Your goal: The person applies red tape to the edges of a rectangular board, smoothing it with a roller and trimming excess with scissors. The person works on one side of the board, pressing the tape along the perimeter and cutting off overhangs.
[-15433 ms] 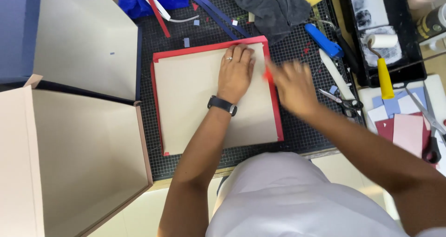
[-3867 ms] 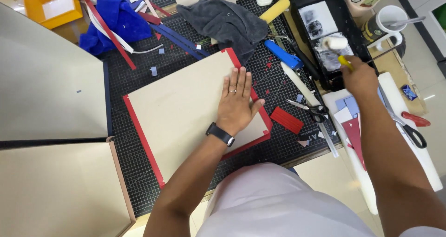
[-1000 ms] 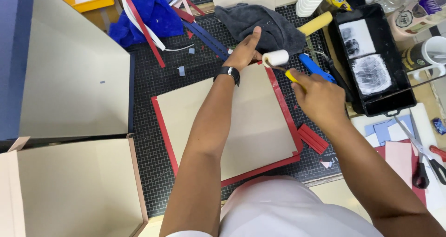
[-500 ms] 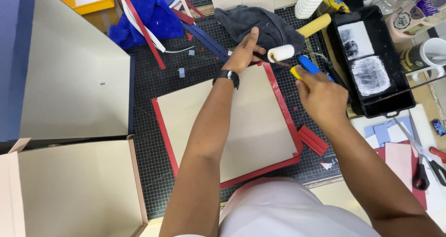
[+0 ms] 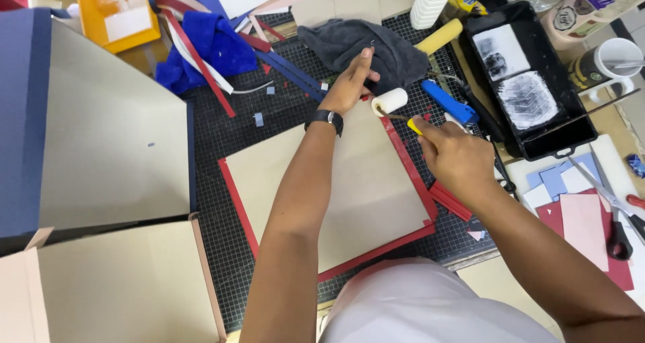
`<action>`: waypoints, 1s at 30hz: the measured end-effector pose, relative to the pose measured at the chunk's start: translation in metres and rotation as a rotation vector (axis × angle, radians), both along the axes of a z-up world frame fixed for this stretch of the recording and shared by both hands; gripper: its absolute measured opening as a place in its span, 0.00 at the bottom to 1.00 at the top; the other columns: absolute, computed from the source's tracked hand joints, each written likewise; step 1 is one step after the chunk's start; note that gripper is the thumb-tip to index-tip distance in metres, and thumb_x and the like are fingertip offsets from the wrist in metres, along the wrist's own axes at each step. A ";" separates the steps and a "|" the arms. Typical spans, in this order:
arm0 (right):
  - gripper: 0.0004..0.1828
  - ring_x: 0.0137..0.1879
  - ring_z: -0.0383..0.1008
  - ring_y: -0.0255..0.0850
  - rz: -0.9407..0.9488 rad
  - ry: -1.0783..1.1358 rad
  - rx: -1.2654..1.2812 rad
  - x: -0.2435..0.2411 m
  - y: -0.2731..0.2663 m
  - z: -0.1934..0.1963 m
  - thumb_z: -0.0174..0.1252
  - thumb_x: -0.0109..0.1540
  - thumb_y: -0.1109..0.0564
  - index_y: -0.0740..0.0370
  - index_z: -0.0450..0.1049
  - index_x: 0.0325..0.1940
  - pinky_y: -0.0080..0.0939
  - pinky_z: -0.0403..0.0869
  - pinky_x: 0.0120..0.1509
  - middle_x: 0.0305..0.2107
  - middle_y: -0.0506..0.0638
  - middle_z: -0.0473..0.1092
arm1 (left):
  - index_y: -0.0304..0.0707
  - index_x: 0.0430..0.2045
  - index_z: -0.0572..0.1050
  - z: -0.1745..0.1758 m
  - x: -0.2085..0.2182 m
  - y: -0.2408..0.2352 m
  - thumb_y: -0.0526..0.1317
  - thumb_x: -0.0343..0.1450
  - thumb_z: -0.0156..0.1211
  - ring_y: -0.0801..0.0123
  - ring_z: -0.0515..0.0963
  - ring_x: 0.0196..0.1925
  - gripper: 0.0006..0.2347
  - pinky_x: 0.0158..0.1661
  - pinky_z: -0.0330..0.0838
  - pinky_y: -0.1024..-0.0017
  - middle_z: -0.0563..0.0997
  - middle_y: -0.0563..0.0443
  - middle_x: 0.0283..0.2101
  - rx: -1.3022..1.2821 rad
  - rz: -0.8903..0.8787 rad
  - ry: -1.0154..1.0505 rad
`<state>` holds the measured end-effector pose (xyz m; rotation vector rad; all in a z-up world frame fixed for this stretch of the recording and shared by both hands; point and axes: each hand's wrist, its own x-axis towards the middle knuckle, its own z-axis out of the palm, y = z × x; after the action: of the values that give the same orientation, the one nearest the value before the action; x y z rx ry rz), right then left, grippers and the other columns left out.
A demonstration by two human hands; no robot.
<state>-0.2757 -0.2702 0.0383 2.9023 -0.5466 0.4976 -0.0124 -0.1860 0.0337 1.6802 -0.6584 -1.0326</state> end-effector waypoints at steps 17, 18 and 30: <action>0.20 0.21 0.72 0.47 -0.099 0.175 0.143 -0.021 0.018 0.026 0.55 0.68 0.44 0.33 0.75 0.64 0.46 0.65 0.17 0.28 0.42 0.73 | 0.50 0.70 0.63 -0.002 -0.006 0.003 0.72 0.62 0.32 0.71 0.78 0.27 0.43 0.37 0.75 0.76 0.81 0.52 0.38 -0.152 0.131 0.096; 0.20 0.17 0.67 0.45 -0.052 0.081 0.121 -0.006 0.015 0.013 0.57 0.68 0.47 0.38 0.75 0.66 0.42 0.59 0.14 0.27 0.44 0.73 | 0.49 0.70 0.62 -0.004 -0.006 0.003 0.72 0.62 0.33 0.69 0.81 0.26 0.43 0.37 0.76 0.76 0.81 0.52 0.38 -0.175 0.144 0.108; 0.21 0.42 0.81 0.45 -0.213 0.369 0.250 -0.093 0.042 0.058 0.50 0.66 0.38 0.23 0.72 0.64 0.57 0.77 0.23 0.38 0.34 0.77 | 0.45 0.69 0.64 -0.023 -0.002 -0.001 0.72 0.63 0.35 0.72 0.80 0.26 0.42 0.38 0.81 0.74 0.81 0.54 0.38 -0.263 0.158 0.070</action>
<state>-0.3687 -0.2286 0.0966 3.0033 -0.8955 -0.1453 -0.0140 -0.1868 0.0107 1.4365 -0.5789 -0.8492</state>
